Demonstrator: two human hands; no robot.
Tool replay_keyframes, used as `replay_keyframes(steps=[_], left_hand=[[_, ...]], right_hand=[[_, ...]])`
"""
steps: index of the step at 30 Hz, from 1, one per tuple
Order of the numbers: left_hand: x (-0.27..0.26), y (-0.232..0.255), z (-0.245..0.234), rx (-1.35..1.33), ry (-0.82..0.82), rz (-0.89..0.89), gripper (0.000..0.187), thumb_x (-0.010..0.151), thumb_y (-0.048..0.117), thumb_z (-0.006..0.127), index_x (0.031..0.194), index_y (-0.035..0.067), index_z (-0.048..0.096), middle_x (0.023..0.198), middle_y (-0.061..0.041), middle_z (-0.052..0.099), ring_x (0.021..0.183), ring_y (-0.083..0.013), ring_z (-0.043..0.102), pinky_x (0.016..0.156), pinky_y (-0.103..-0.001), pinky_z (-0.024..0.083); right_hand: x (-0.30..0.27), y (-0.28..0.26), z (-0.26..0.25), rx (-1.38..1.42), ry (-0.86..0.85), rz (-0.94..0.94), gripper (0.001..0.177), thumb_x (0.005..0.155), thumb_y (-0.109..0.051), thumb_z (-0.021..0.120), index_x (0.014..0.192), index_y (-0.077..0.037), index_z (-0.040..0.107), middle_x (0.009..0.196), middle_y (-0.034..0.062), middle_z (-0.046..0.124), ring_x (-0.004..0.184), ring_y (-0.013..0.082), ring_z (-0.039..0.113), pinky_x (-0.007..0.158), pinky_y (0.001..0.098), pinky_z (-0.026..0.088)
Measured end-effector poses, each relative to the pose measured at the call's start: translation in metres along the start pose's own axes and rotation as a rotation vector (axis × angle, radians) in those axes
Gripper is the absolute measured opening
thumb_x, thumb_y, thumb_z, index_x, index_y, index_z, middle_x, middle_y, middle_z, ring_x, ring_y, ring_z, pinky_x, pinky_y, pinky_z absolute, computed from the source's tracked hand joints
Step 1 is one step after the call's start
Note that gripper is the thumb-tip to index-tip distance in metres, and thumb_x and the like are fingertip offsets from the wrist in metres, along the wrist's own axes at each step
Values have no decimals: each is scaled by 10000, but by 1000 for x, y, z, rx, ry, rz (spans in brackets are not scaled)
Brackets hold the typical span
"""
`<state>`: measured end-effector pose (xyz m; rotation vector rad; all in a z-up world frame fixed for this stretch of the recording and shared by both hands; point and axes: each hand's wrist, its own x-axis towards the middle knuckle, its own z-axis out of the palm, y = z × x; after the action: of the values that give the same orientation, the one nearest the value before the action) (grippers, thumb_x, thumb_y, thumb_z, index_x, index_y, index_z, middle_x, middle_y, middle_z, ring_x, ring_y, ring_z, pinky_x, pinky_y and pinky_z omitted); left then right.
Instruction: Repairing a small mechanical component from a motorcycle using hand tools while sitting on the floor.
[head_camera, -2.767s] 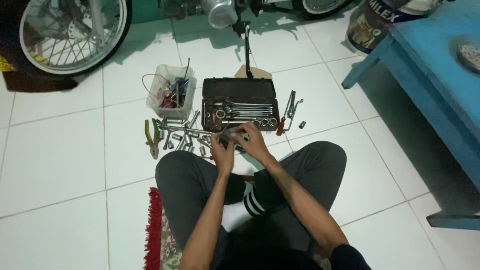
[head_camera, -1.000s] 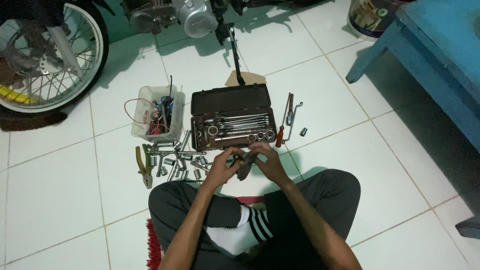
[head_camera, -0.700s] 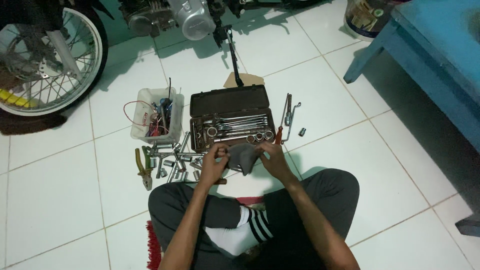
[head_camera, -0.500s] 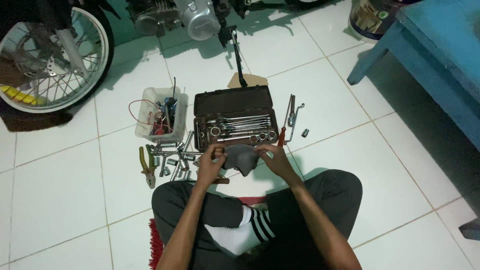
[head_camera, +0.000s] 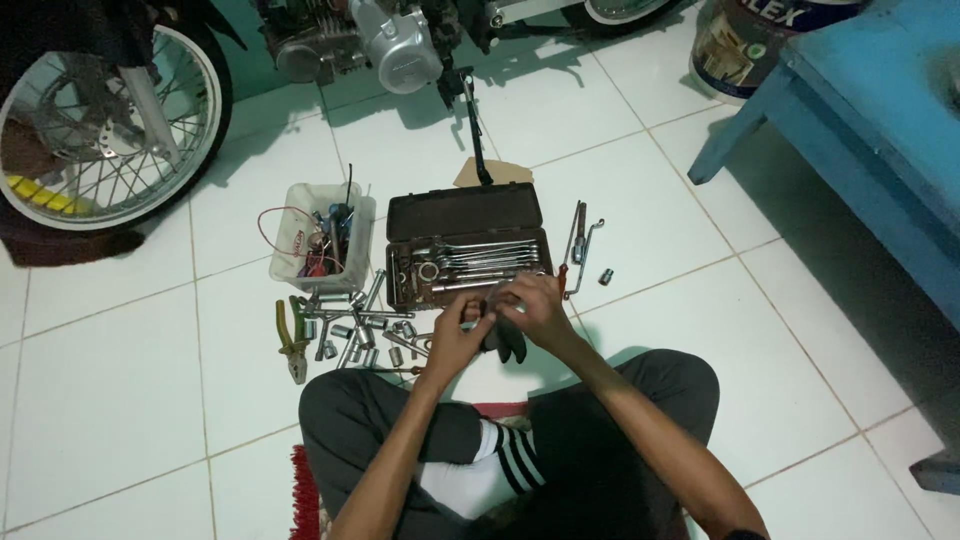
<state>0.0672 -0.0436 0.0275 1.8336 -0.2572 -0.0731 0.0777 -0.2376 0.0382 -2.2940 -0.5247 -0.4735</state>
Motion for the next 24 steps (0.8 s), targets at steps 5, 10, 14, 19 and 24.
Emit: replay_keyframes(steps=[5,10,14,19,24], left_hand=[[11,-23,10,-6,22,-42,412,822,110,807,1193,85,629,928,-107,652,856,-233,633,805,-391,551],[20,-20,-1,-344,74,-199,477,808,83,826,1246,101,638,979,-42,676,850,-124,649,820,-302,570],[17,-18,-2,-462,18,-243,498,877,168,801,1319,74,592,1122,-130,669,1025,-219,660,952,-400,513],[14,-43,2,-401,-60,-270,513,872,142,816,1323,102,575,1148,-111,687,1078,-225,652,1035,-409,482],[13,-11,-12,-382,-86,-232,407,912,21,706,1295,113,607,1153,-95,636,971,-209,688,898,-396,567]], right_hand=[[-14,39,24,78,17,162,278,831,-349,844,1046,-204,746,1062,8,650,1052,256,640,947,409,447],[-25,27,8,535,-112,616,641,864,-368,805,1431,-165,585,1340,141,659,1289,340,608,1042,481,451],[-33,42,32,969,-98,746,630,812,-119,885,1369,-22,606,1054,35,682,952,96,663,911,287,528],[-34,52,33,998,-70,774,501,894,-92,811,1342,5,608,1029,111,709,978,157,685,923,371,523],[-42,68,43,1085,-28,807,445,837,-83,846,1259,-32,714,1059,107,763,999,192,724,934,380,571]])
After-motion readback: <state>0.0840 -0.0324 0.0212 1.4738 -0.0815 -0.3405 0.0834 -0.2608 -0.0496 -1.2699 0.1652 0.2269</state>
